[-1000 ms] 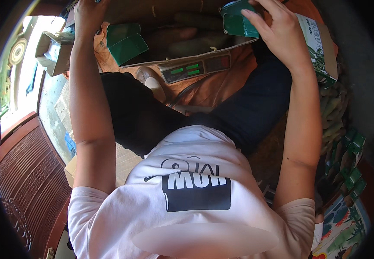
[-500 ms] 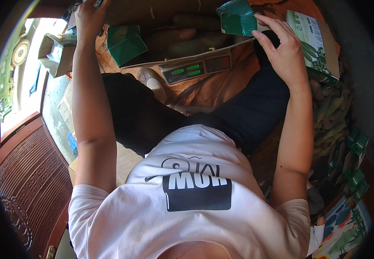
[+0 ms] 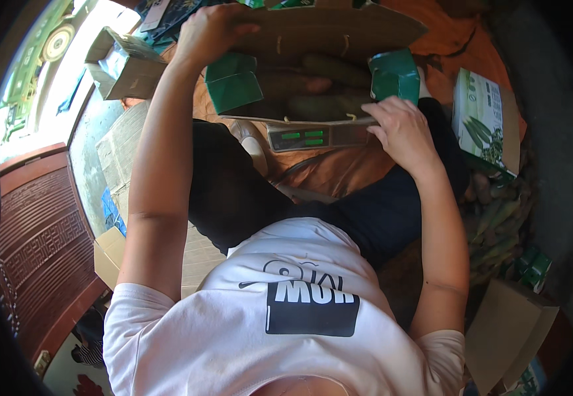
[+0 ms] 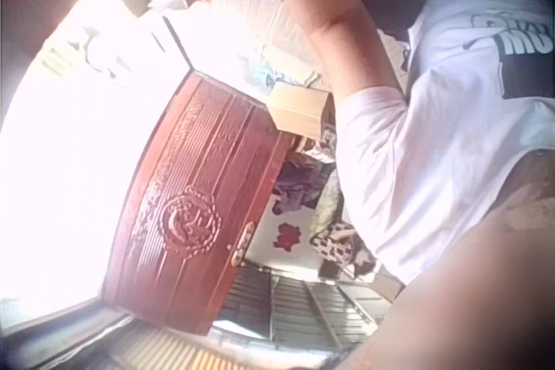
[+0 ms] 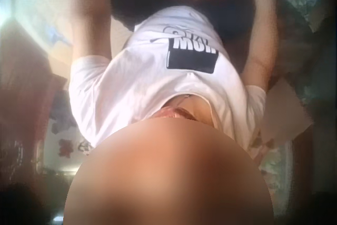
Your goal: Sort and pack large vegetables into boxes for shipping.
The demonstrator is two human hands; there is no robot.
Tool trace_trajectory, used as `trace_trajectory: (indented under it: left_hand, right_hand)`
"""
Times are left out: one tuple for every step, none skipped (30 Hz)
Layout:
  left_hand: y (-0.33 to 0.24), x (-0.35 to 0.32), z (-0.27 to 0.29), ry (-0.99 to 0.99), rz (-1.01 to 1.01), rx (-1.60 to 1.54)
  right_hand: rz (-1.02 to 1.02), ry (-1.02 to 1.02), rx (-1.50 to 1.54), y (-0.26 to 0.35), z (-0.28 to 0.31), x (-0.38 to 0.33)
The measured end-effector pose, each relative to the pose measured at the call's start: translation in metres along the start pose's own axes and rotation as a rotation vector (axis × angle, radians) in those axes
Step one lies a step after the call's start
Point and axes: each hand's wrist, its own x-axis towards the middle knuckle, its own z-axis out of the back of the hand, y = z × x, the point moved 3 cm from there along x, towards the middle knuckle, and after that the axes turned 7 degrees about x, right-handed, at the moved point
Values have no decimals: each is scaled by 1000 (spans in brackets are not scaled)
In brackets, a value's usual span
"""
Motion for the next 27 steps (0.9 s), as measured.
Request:
trace_trajectory:
  left_hand:
    - [3,3,-3,84,40,80]
    - [7,8,-6,75,-41,79]
    - [7,17,-2,66,-41,75]
    - [6,23,1,143,-22,149]
    - [4,29,3,217,-9,222]
    - [10,34,-3,241,-1,230]
    - [26,40,-9,274,-107,171]
    - [40,41,-8,158,-126,194]
    - [47,36,-6,44,-131,218]
    - [52,37,-6,34,-128,218]
    - [59,38,-7,86,-117,222]
    - [68,36,-3,138,-98,231]
    - [78,33,0,130,-80,238]
    - [86,28,4,74,-87,211]
    - [93,25,9,17,-92,181]
    - [106,22,10,130,-2,151]
    - [121,17,16,126,34,159]
    - [132,13,21,99,0,184]
    - [144,5,29,77,-32,210]
    - [157,-3,37,14,-22,197]
    - [165,-9,51,139,164,-12]
    - [193,-24,58,25,69,173]
    - [222,-41,66,-77,-29,361]
    - [261,-63,63,-41,54,131]
    - [267,-83,77,-43,254,33]
    - [284,-103,82,-85,203,2]
    - [305,-137,94,-123,177,-11]
  right_hand:
    - [1,42,-44,-6,-8,-1]
    - [15,39,-52,-13,-14,0]
    - [14,71,-88,-23,-20,-1]
    - [7,106,-125,-27,-26,-2]
    - [-2,106,-136,-33,-31,0]
    - [24,103,-145,-37,-35,4]
    - [61,99,-152,-39,-39,12]
    - [95,65,-134,-35,-38,23]
    - [98,62,-142,-28,-34,32]
    - [87,77,-157,-21,-27,40]
    - [79,93,-171,-14,-20,48]
    - [95,89,-175,-6,-13,56]
    - [95,101,-192,3,-7,63]
    - [99,115,-208,13,-2,70]
    - [124,117,-213,22,2,77]
    - [155,124,-234,32,3,85]
    - [188,132,-253,42,3,94]
    - [210,128,-264,52,5,101]
    - [239,139,-258,66,7,109]
    - [243,143,-294,80,10,119]
    - [236,145,-333,90,13,127]
    - [293,150,-320,110,11,141]
    - [342,162,-304,133,6,155]
    - [401,164,-312,157,-1,168]
    - [426,162,-339,172,-2,176]
    - [454,182,-358,189,-3,185]
    - [494,193,-343,215,-8,195]
